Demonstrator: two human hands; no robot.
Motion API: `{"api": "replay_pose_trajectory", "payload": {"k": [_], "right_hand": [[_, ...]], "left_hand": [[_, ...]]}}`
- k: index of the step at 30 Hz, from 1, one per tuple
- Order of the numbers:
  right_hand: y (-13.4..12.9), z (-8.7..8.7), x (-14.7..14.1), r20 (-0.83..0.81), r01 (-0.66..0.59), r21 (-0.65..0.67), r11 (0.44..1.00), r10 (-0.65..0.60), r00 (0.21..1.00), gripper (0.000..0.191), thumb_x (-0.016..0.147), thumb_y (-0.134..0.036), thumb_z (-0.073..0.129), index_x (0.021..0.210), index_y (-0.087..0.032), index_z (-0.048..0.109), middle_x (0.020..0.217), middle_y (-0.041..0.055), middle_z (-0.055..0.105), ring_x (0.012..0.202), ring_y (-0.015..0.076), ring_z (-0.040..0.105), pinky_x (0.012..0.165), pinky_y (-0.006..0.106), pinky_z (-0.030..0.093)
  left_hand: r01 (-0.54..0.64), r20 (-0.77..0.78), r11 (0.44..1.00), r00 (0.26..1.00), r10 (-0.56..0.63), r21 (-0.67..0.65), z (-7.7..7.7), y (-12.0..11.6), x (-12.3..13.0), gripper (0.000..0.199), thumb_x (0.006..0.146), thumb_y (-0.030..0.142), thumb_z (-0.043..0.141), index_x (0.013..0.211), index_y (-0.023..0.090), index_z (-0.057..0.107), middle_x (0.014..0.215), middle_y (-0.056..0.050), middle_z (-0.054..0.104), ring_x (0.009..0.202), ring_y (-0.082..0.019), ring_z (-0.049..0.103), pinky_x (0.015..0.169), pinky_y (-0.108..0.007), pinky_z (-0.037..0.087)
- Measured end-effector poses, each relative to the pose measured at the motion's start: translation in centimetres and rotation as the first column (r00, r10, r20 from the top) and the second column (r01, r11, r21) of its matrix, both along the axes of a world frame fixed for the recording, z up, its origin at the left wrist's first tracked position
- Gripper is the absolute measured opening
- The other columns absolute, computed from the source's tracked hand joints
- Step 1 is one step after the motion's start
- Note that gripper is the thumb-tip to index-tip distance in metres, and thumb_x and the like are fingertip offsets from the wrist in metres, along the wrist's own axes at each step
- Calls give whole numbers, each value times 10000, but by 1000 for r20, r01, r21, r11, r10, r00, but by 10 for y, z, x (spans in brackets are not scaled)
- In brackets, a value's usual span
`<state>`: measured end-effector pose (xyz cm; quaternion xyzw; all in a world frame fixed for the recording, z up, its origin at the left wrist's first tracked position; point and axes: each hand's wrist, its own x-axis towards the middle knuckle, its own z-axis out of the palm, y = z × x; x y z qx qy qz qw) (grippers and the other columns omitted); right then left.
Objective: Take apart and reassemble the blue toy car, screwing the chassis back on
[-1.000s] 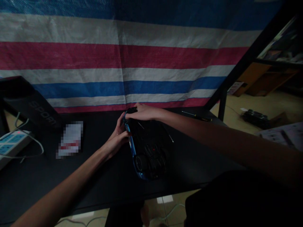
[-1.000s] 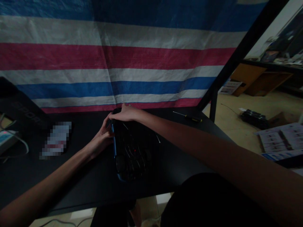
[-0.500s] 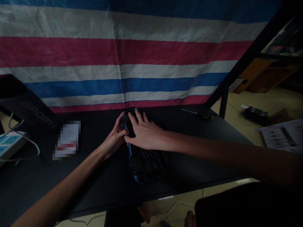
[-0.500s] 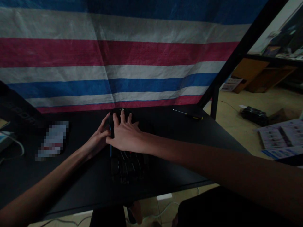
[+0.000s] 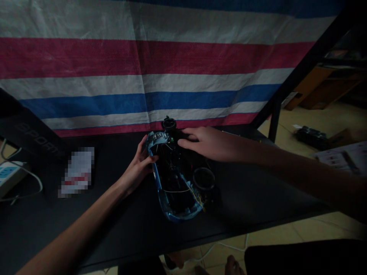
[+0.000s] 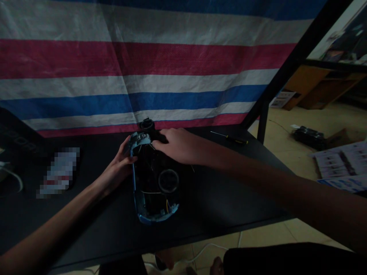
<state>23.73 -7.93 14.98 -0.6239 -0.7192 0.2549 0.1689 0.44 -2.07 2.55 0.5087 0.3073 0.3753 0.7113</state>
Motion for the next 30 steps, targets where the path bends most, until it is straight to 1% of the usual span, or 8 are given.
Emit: {"api": "replay_pose_trajectory", "payload": {"k": [4,6,8,10,13,17,22,30], "right_hand": [[0,1,29,-65,82,-70,994,-86,994,302,952,-347,530,1138,-202,719,1011,83,786,901,271,720,804,379,536],[-1,-5,44,-206,95,-148,984,-125,970,311,943,-366,553,1156,-206,715,996,73,787,874,260,723,774,366,549],[-4,-17,58,-400,98,-225,969,-184,898,370,942,-395,564,1242,-220,692,1069,71,790,952,265,734,791,365,572],[-10,-35,73,-543,136,-252,958,-256,800,404,934,-416,585,1281,-238,690,1152,64,785,1045,267,738,856,379,587],[-18,-71,90,-652,230,-307,924,-380,656,409,903,-436,652,1284,-298,707,1223,39,777,1091,262,744,907,392,594],[-20,-119,97,-735,350,-357,866,-492,467,399,814,-428,731,1198,-319,743,1132,44,803,1116,283,746,951,440,589],[-12,-151,91,-741,417,-276,866,-468,481,400,743,-490,727,1112,-340,769,1096,62,805,1172,323,717,981,511,565],[-14,-166,96,-748,401,-301,865,-475,463,500,768,-547,712,1220,-334,734,1151,64,792,1207,324,689,1003,497,530]], "left_hand": [[2,-5,1000,1000,-2,4,-2,1,0,876,871,270,752,1560,553,291,1619,23,449,1443,-369,441,1104,-613,468],[-9,-15,1000,1000,9,1,-1,1,0,883,866,279,757,1562,556,290,1620,21,452,1457,-376,427,1105,-609,468],[-18,-28,1000,999,18,-10,-1,1,-1,892,862,289,761,1564,564,284,1629,21,446,1456,-383,434,1091,-607,482],[-12,-32,1000,999,11,-22,-1,1,-2,896,866,300,757,1569,571,273,1641,23,435,1437,-386,465,1071,-598,503],[7,-23,999,1000,-8,-38,-4,3,-4,902,875,298,747,1579,574,257,1652,28,426,1395,-379,520,1065,-578,516],[0,-23,999,1000,-1,-48,-6,4,-6,896,875,305,742,1578,580,259,1658,46,424,1407,-378,519,1082,-562,508],[4,-39,999,999,-6,-40,-7,4,-5,890,864,336,742,1580,572,269,1661,42,422,1425,-408,504,1094,-593,491],[3,-52,1000,999,-4,-31,-5,4,-3,890,845,333,746,1588,533,298,1649,31,443,1445,-427,479,1140,-630,448]]}}
